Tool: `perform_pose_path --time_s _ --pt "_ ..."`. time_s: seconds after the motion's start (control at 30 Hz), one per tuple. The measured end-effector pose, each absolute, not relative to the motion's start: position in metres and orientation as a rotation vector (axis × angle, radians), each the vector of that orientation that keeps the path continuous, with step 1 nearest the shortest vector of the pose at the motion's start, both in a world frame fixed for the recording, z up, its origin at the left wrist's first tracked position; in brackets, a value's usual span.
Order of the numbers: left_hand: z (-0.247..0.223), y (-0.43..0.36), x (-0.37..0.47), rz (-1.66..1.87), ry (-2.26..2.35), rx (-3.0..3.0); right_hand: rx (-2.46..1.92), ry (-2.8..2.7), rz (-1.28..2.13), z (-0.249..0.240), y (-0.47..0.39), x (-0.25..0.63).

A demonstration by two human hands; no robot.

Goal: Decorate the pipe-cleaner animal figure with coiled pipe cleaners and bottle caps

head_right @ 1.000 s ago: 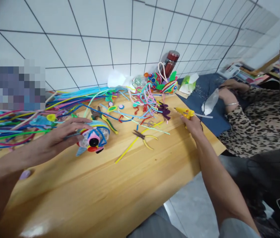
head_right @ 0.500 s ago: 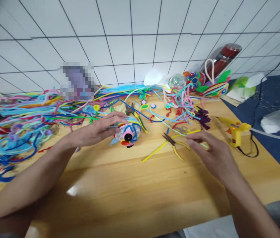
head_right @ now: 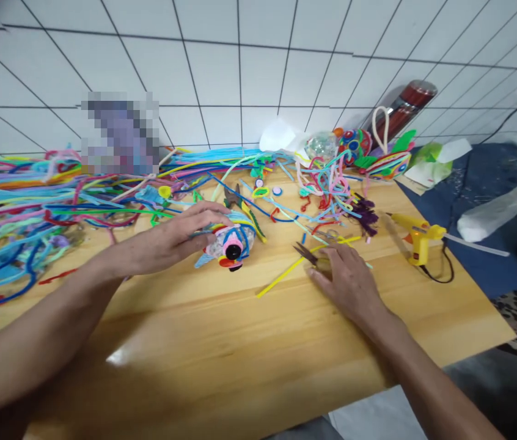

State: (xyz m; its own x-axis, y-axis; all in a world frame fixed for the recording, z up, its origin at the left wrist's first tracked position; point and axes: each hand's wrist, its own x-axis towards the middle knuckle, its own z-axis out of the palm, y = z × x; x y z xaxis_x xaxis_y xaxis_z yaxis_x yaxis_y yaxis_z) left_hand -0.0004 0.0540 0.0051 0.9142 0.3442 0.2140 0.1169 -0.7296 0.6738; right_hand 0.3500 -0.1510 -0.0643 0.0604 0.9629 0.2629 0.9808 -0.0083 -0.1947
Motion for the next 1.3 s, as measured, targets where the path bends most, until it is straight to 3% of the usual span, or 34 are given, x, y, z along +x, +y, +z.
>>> perform_pose_path --time_s 0.2,0.3,0.4,0.57,0.7,0.8,1.0,1.2,1.3 --pt "0.007 0.049 0.001 0.449 0.357 2.380 -2.065 -1.980 -0.296 -0.076 -0.153 0.339" --pt "0.008 0.049 0.001 0.455 0.345 2.385 -2.106 -1.786 -0.203 -0.070 -0.153 0.345" --pt "0.007 0.050 0.001 0.456 0.329 2.383 -2.004 -1.427 0.192 -0.053 -0.153 0.351" --pt "0.004 0.050 -0.001 0.445 0.354 2.394 -1.437 -0.970 1.142 -0.012 -0.134 0.322" --pt "0.006 0.050 -0.001 0.440 0.341 2.396 -1.366 -1.005 1.356 -0.003 -0.117 0.294" --pt "0.006 0.051 0.000 0.438 0.343 2.394 -1.534 -1.312 1.193 -0.012 -0.117 0.294" --pt "0.002 0.052 -0.002 0.437 0.364 2.398 -1.657 -1.949 0.485 -0.028 -0.144 0.329" --pt "-0.001 0.055 -0.002 0.427 0.379 2.434 -1.940 -1.783 -0.091 -0.041 -0.151 0.397" --pt "-0.003 0.056 -0.003 0.438 0.365 2.454 -2.038 -1.721 -0.175 -0.044 -0.134 0.420"
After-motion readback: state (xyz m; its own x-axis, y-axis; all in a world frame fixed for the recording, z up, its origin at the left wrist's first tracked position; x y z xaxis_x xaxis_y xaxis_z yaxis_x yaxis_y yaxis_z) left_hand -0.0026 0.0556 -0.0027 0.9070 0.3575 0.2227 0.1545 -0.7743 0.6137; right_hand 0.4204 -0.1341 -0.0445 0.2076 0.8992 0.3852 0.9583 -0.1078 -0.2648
